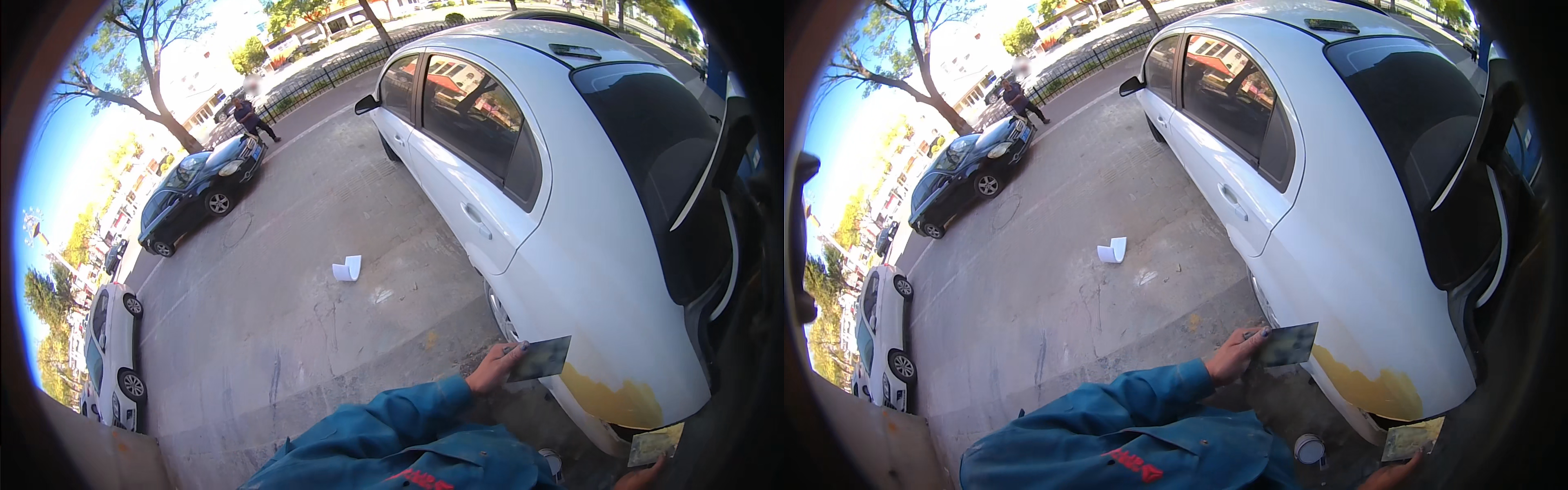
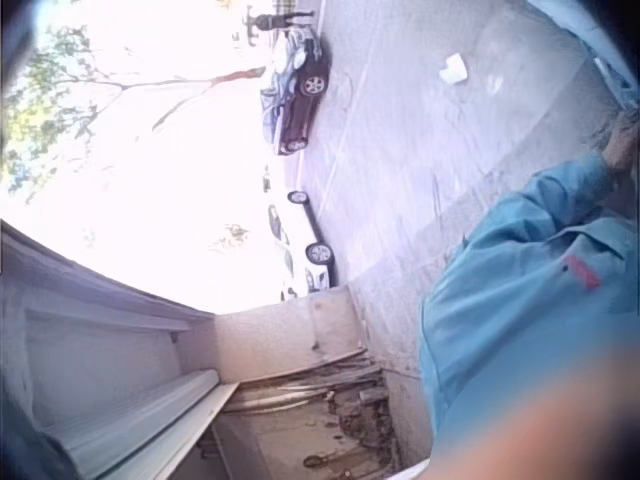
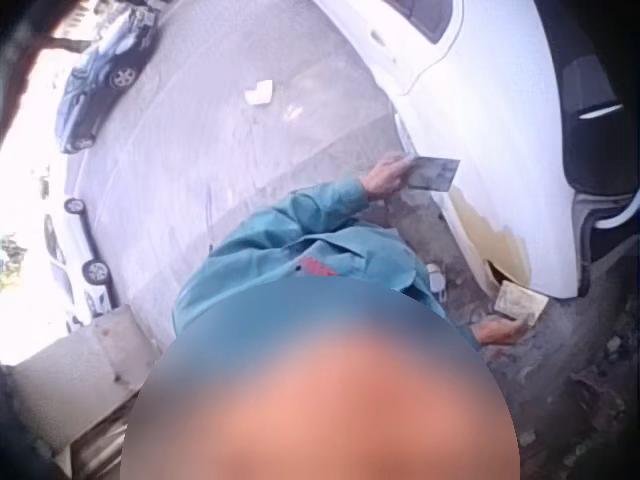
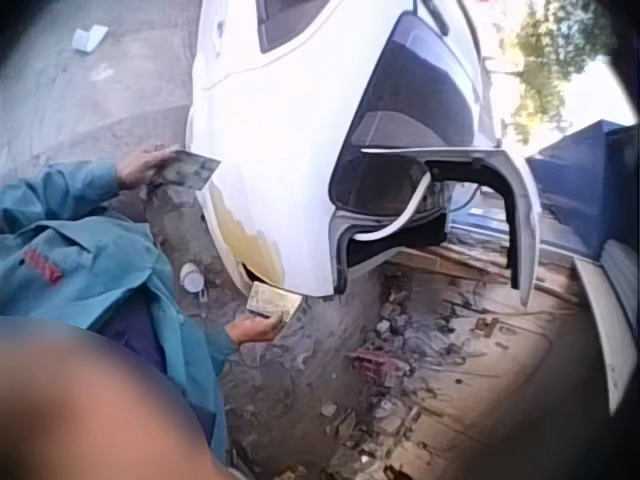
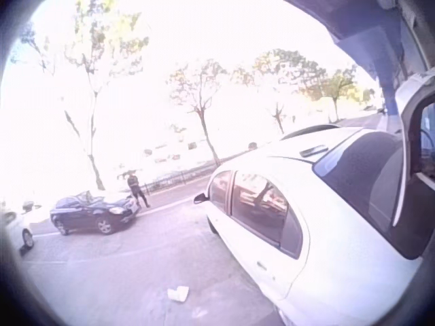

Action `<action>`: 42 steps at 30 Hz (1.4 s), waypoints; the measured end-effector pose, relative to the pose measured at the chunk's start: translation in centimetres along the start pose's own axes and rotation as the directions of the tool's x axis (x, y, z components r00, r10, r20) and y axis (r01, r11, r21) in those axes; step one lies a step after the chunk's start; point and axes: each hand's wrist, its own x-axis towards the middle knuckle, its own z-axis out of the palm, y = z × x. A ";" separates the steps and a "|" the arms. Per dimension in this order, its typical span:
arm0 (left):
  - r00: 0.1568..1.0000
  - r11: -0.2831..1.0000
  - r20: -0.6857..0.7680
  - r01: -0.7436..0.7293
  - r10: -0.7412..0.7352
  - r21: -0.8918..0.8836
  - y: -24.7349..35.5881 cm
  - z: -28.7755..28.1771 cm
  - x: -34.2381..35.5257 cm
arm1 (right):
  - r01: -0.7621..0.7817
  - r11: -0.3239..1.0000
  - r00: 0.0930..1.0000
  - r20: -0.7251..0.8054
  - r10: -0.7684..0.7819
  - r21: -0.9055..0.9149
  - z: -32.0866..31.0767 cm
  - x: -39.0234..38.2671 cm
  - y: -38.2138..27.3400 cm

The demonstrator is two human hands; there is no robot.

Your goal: The person applies yellow body filler to the rear quarter panel of a white car using a spreader, smoothing it over sanded areas. They then walk to a black car and touch the hood with a finger.

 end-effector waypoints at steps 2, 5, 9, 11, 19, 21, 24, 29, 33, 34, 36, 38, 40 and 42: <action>0.998 0.971 0.055 0.036 -0.024 -0.238 0.3 1.8 -0.2 | 0.523 0.819 0.847 0.255 -0.467 -0.238 2.1 -0.1 1.6; 0.992 0.907 0.098 0.109 -0.075 -0.407 0.0 3.0 -1.1 | 0.489 0.814 0.825 0.469 -0.316 -0.313 8.3 -3.2 0.6; 0.984 0.855 0.085 0.176 -0.154 -0.488 2.0 6.7 -1.2 | 0.073 0.987 0.762 0.631 -0.146 0.141 16.5 -9.2 -8.5; 0.993 0.815 0.044 0.117 -0.112 -0.567 -0.3 6.1 -0.6 | 0.150 0.975 0.668 0.711 -0.220 0.161 17.7 -11.1 -9.7; 0.997 0.763 0.002 0.056 -0.072 -0.644 1.0 4.6 -0.1 | 0.606 0.787 0.458 0.757 -0.466 0.118 18.5 -13.7 -11.1; 0.995 0.765 -0.012 0.067 -0.097 -0.641 1.9 5.8 0.4 | 0.642 0.761 0.444 0.765 -0.467 0.093 17.3 -13.0 -10.5; 0.996 0.817 0.039 0.089 -0.081 -0.570 2.9 5.4 1.2 | 0.603 0.797 0.515 0.772 -0.373 -0.017 15.3 -11.7 -9.6; 0.997 0.819 -0.026 0.042 -0.069 -0.572 1.1 3.4 0.8 | 0.058 0.994 0.918 0.395 -0.017 -0.093 9.0 -9.8 -4.7; 0.985 0.858 -0.108 0.060 -0.133 -0.511 0.0 2.6 0.4 | -0.053 0.997 0.999 0.007 0.054 -0.053 3.7 -7.9 -0.8; 0.980 0.861 -0.110 0.087 -0.163 -0.501 -0.4 2.7 0.6 | -0.067 0.995 0.996 -0.060 0.063 -0.074 2.2 -7.7 0.8; 0.971 0.916 -0.157 0.110 -0.183 -0.385 -0.9 3.4 0.7 | -0.099 0.989 0.984 -0.159 0.081 -0.107 0.4 -7.5 3.8; 0.965 0.950 -0.187 0.124 -0.182 -0.285 -1.2 3.9 1.0 | -0.123 0.983 0.969 -0.228 0.090 -0.138 -0.2 -6.9 6.5; 0.971 0.964 -0.159 0.142 -0.180 -0.223 -1.2 4.4 1.2 | -0.051 0.959 0.977 -0.215 -0.011 -0.281 0.9 -6.2 6.1; 0.980 0.959 -0.080 0.160 -0.183 -0.232 -1.1 4.8 1.7 | 0.002 0.951 0.981 -0.185 -0.063 -0.310 1.5 -5.6 6.3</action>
